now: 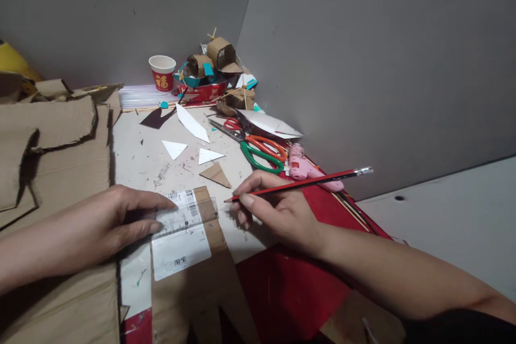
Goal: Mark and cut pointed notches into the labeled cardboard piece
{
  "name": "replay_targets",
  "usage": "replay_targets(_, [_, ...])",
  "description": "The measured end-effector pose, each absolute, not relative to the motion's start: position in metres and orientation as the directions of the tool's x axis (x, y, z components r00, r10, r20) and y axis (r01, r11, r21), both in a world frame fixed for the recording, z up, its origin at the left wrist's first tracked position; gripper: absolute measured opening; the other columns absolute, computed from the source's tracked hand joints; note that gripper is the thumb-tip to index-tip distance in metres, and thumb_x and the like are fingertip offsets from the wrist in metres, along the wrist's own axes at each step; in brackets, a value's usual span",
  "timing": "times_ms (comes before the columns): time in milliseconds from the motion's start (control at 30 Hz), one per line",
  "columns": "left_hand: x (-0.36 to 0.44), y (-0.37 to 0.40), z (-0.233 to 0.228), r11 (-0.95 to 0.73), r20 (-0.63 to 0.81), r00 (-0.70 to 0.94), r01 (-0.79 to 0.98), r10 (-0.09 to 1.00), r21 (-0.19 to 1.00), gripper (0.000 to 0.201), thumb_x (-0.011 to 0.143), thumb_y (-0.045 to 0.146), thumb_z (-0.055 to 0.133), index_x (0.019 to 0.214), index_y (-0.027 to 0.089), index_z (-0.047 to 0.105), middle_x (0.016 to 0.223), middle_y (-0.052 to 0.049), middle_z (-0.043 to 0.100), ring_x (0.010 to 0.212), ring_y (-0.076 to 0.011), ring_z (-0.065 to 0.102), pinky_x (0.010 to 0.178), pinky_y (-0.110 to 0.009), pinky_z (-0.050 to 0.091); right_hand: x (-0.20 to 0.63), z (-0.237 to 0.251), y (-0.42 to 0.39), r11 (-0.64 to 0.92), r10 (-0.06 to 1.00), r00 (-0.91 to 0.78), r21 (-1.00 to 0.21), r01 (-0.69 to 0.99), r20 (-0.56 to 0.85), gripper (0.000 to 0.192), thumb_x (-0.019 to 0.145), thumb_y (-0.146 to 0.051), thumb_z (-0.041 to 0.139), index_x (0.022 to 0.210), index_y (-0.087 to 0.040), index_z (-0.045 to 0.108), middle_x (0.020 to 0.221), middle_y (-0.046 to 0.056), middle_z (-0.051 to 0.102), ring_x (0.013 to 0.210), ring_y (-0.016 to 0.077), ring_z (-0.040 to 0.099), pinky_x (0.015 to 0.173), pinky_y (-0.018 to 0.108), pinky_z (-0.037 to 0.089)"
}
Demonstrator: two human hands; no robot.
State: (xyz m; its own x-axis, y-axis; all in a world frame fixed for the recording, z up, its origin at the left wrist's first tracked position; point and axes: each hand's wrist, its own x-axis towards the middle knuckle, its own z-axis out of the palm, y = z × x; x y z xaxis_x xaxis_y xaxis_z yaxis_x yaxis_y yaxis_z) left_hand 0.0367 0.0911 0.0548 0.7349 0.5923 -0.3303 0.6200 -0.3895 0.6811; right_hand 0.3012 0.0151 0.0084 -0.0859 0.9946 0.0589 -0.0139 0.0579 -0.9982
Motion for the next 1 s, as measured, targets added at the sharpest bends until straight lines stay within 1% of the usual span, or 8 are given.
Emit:
replay_targets(300, [0.0357, 0.0925, 0.0522, -0.408, -0.321, 0.731, 0.628, 0.602, 0.663, 0.039, 0.089, 0.041, 0.051, 0.121, 0.029, 0.07, 0.12, -0.004, 0.074, 0.103, -0.0295, 0.069, 0.08, -0.034, 0.056, 0.3002, 0.0075, 0.0166, 0.101, 0.99, -0.095, -0.995, 0.01, 0.1, 0.013, 0.087, -0.028, 0.067, 0.085, -0.017, 0.06, 0.072, 0.001, 0.067, 0.054, 0.0097, 0.061, 0.051, 0.023, 0.054])
replay_targets(500, [0.0334, 0.0933, 0.0518, -0.395, -0.317, 0.721, 0.631, 0.616, 0.668, 0.038, 0.09, 0.039, 0.053, 0.123, 0.032, 0.069, 0.121, -0.002, 0.073, 0.104, -0.0286, 0.069, 0.082, -0.034, 0.056, 0.3009, 0.0045, 0.0162, 0.118, 0.987, -0.105, -0.993, -0.012, 0.118, 0.007, 0.088, -0.023, 0.064, 0.086, -0.017, 0.061, 0.072, 0.001, 0.067, 0.055, 0.0087, 0.061, 0.051, 0.021, 0.053])
replay_targets(633, [0.0341, 0.0925, 0.0541, -0.403, -0.333, 0.729, 0.632, 0.598, 0.662, 0.04, 0.089, 0.039, 0.051, 0.123, 0.027, 0.069, 0.121, -0.004, 0.073, 0.104, -0.0297, 0.069, 0.08, -0.034, 0.057, 0.3004, 0.006, 0.0159, 0.118, 0.988, -0.104, -0.993, 0.011, 0.116, 0.007, 0.087, -0.023, 0.064, 0.086, -0.017, 0.06, 0.072, 0.001, 0.067, 0.054, 0.0094, 0.062, 0.051, 0.022, 0.053])
replay_targets(700, [0.0345, 0.0919, 0.055, -0.408, -0.336, 0.731, 0.634, 0.594, 0.657, 0.041, 0.09, 0.04, 0.05, 0.124, 0.026, 0.068, 0.122, -0.005, 0.073, 0.105, -0.0297, 0.069, 0.081, -0.034, 0.057, 0.2999, 0.0081, 0.0162, 0.109, 0.989, -0.104, -0.993, 0.044, 0.104, 0.007, 0.085, -0.023, 0.064, 0.084, -0.017, 0.06, 0.072, 0.001, 0.067, 0.054, 0.0103, 0.062, 0.051, 0.023, 0.053])
replay_targets(800, [0.0343, 0.0915, 0.0553, -0.413, -0.328, 0.722, 0.643, 0.609, 0.645, 0.041, 0.091, 0.04, 0.049, 0.125, 0.026, 0.068, 0.122, -0.004, 0.073, 0.106, -0.0287, 0.069, 0.082, -0.032, 0.056, 0.2996, 0.0113, 0.0169, 0.11, 0.987, -0.132, -0.982, 0.152, 0.091, 0.005, 0.083, -0.021, 0.064, 0.083, -0.016, 0.062, 0.068, 0.002, 0.067, 0.055, 0.0121, 0.063, 0.052, 0.024, 0.052])
replay_targets(900, [0.0337, 0.0922, 0.0544, -0.419, -0.324, 0.713, 0.653, 0.622, 0.631, 0.04, 0.09, 0.04, 0.051, 0.124, 0.027, 0.068, 0.121, -0.003, 0.074, 0.105, -0.0275, 0.069, 0.086, -0.033, 0.056, 0.2993, 0.013, 0.0167, 0.157, 0.98, -0.163, -0.953, 0.258, 0.117, 0.004, 0.082, -0.019, 0.062, 0.082, -0.016, 0.064, 0.067, 0.003, 0.068, 0.058, 0.014, 0.063, 0.054, 0.026, 0.051])
replay_targets(1000, [0.0332, 0.0934, 0.0524, -0.422, -0.331, 0.729, 0.639, 0.6, 0.643, 0.039, 0.091, 0.038, 0.051, 0.124, 0.026, 0.068, 0.123, -0.003, 0.073, 0.106, -0.0276, 0.069, 0.085, -0.033, 0.056, 0.2979, 0.0133, 0.0148, 0.195, 0.971, -0.197, -0.926, 0.323, 0.136, 0.006, 0.082, -0.02, 0.06, 0.08, -0.017, 0.065, 0.066, 0.002, 0.067, 0.058, 0.0137, 0.061, 0.054, 0.026, 0.049])
